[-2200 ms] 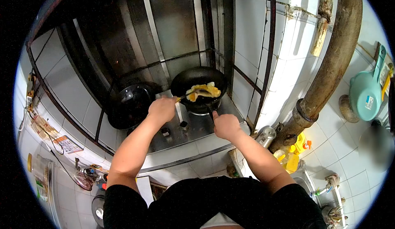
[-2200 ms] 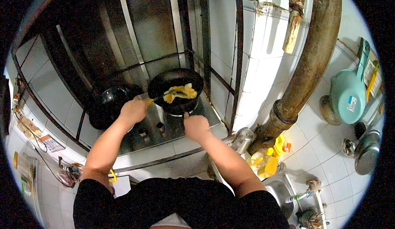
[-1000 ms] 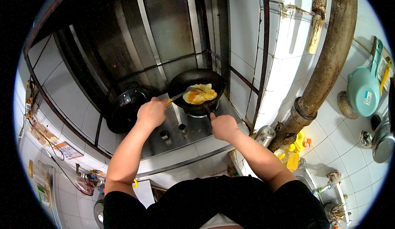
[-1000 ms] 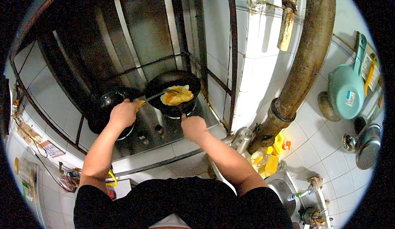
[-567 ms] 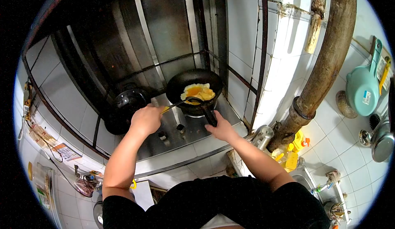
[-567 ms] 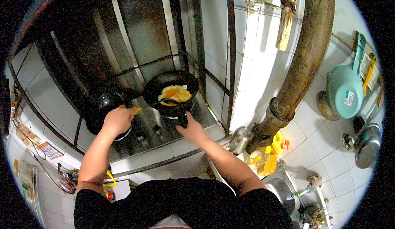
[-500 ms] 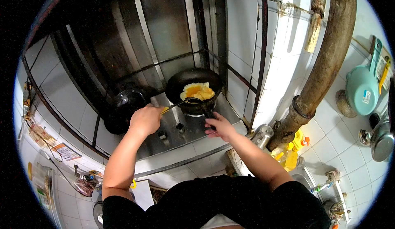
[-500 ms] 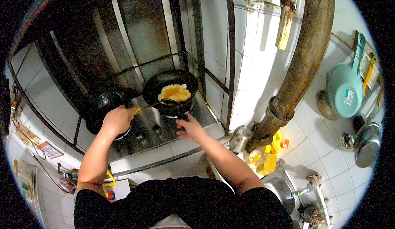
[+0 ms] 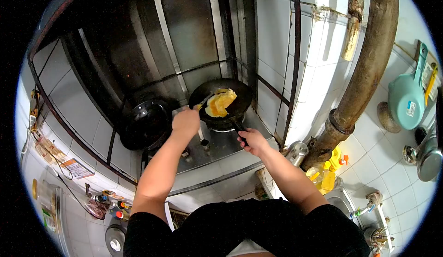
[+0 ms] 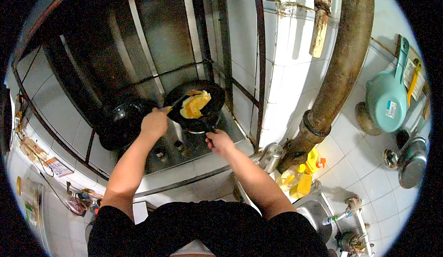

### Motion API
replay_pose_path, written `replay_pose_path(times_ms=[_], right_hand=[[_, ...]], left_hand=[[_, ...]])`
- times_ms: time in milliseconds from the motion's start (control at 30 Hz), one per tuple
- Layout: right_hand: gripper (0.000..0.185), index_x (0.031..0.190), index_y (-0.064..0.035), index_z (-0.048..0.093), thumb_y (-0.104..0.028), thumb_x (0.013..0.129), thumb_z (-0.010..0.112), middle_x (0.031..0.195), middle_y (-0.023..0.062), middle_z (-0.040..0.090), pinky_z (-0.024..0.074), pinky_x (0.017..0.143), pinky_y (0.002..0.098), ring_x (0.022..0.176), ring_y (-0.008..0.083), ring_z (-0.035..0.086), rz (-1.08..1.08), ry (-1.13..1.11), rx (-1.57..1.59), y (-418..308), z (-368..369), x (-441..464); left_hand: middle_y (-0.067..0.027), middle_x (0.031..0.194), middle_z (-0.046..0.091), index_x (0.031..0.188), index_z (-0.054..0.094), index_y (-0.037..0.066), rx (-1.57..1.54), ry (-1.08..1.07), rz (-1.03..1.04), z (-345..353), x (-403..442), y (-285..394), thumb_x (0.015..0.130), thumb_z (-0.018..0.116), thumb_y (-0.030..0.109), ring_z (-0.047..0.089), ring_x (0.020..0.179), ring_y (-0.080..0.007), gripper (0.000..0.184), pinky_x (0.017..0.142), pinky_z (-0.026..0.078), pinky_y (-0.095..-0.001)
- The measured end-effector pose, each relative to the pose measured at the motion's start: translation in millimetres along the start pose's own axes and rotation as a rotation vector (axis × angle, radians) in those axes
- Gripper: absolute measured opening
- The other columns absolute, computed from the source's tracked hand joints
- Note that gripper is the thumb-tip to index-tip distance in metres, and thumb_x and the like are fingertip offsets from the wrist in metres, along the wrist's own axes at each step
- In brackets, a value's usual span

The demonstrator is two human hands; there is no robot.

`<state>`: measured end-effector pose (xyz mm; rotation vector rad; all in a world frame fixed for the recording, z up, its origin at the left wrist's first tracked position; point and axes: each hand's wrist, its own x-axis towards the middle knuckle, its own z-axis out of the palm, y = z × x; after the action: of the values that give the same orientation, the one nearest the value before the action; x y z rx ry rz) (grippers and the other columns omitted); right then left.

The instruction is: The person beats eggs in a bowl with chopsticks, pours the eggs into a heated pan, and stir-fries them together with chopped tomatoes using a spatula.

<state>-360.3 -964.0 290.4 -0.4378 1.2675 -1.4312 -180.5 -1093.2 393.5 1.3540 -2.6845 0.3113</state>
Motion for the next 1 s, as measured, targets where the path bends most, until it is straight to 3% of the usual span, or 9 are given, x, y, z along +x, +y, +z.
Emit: replay_pose_path(times_ms=[33, 100, 200, 300, 500, 633, 833, 967, 1000], right_hand=[[0.023, 0.107, -0.0084, 0.043, -0.015, 0.088, 0.055, 0.074, 0.0038, 0.054, 0.0284, 0.036, 0.0216, 0.050, 0.0101, 0.045, 0.004, -0.028, -0.004, -1, -3, 0], [0.038, 0.119, -0.0117, 0.040, -0.019, 0.086, 0.058, 0.074, 0.0018, 0.058, 0.0333, 0.039, 0.0238, 0.051, 0.0111, 0.047, 0.016, -0.087, -0.003, -1, -5, -4], [0.050, 0.130, -0.0136, 0.036, -0.024, 0.086, 0.059, 0.076, 0.0017, 0.059, 0.0345, 0.041, 0.0240, 0.052, 0.0108, 0.048, -0.007, 0.000, 0.041, 0, -1, -19], [0.067, 0.141, -0.0086, 0.023, -0.029, 0.087, 0.058, 0.087, 0.0048, 0.062, 0.0384, 0.044, 0.0224, 0.055, 0.0101, 0.050, -0.057, -0.040, -0.043, 6, -7, -20], [0.068, 0.139, -0.0072, 0.027, -0.032, 0.086, 0.060, 0.082, 0.0007, 0.062, 0.0388, 0.048, 0.0256, 0.056, 0.0099, 0.051, -0.093, -0.064, -0.075, 11, -17, -20], [0.065, 0.139, -0.0074, 0.027, -0.033, 0.087, 0.058, 0.081, 0.0000, 0.060, 0.0379, 0.048, 0.0248, 0.057, 0.0096, 0.051, -0.108, -0.074, -0.098, 11, -16, -21], [0.058, 0.137, -0.0073, 0.030, -0.030, 0.090, 0.055, 0.087, 0.0030, 0.059, 0.0394, 0.049, 0.0234, 0.058, 0.0091, 0.051, -0.134, -0.091, -0.079, 10, -13, -26], [0.051, 0.133, -0.0072, 0.035, -0.029, 0.090, 0.054, 0.085, 0.0024, 0.058, 0.0395, 0.048, 0.0237, 0.059, 0.0089, 0.051, -0.129, -0.078, -0.053, 12, -10, -24], [0.050, 0.132, -0.0071, 0.036, -0.028, 0.091, 0.054, 0.085, 0.0023, 0.058, 0.0396, 0.049, 0.0238, 0.059, 0.0089, 0.051, -0.128, -0.076, -0.047, 12, -10, -22]], left_hand=[[-0.0217, 0.100, 0.058, 0.122, 0.051, 0.006, 0.020, 0.056, 0.069, -4, -2, -7, 0.084, 0.044, 0.010, 0.064, 0.083, -0.0332, 0.039, 0.068, 0.053, -0.0398], [-0.0202, 0.102, 0.058, 0.121, 0.054, 0.011, 0.031, 0.061, 0.092, -12, 1, -14, 0.083, 0.046, 0.009, 0.064, 0.080, -0.0321, 0.040, 0.067, 0.053, -0.0394], [-0.0184, 0.103, 0.057, 0.120, 0.056, 0.015, 0.126, 0.067, 0.158, -23, 4, -7, 0.081, 0.048, 0.007, 0.065, 0.078, -0.0318, 0.040, 0.066, 0.053, -0.0391], [-0.0137, 0.100, 0.056, 0.115, 0.059, 0.015, 0.157, 0.200, 0.264, -18, 18, 4, 0.080, 0.051, 0.008, 0.064, 0.078, -0.0288, 0.036, 0.065, 0.052, -0.0372], [-0.0077, 0.091, 0.054, 0.102, 0.066, 0.018, 0.335, 0.347, 0.548, -42, 26, 42, 0.078, 0.054, 0.013, 0.059, 0.082, -0.0252, 0.027, 0.067, 0.048, -0.0366], [-0.0050, 0.088, 0.053, 0.092, 0.067, 0.012, 0.474, 0.379, 0.703, -26, 52, 70, 0.080, 0.054, 0.016, 0.056, 0.081, -0.0229, 0.018, 0.067, 0.045, -0.0365], [-0.0081, 0.106, 0.061, 0.093, 0.069, 0.008, 0.611, 0.069, 0.338, -45, 75, 74, 0.082, 0.053, 0.014, 0.064, 0.090, -0.0267, 0.020, 0.069, 0.050, -0.0344], [-0.0106, 0.109, 0.063, 0.098, 0.069, 0.008, 0.514, -0.116, 0.158, -84, 57, 46, 0.082, 0.052, 0.011, 0.063, 0.098, -0.0244, 0.024, 0.076, 0.051, -0.0339], [-0.0112, 0.104, 0.066, 0.095, 0.069, 0.007, 0.467, -0.083, 0.164, -93, 47, 34, 0.081, 0.051, 0.010, 0.064, 0.095, -0.0255, 0.023, 0.076, 0.052, -0.0347]])
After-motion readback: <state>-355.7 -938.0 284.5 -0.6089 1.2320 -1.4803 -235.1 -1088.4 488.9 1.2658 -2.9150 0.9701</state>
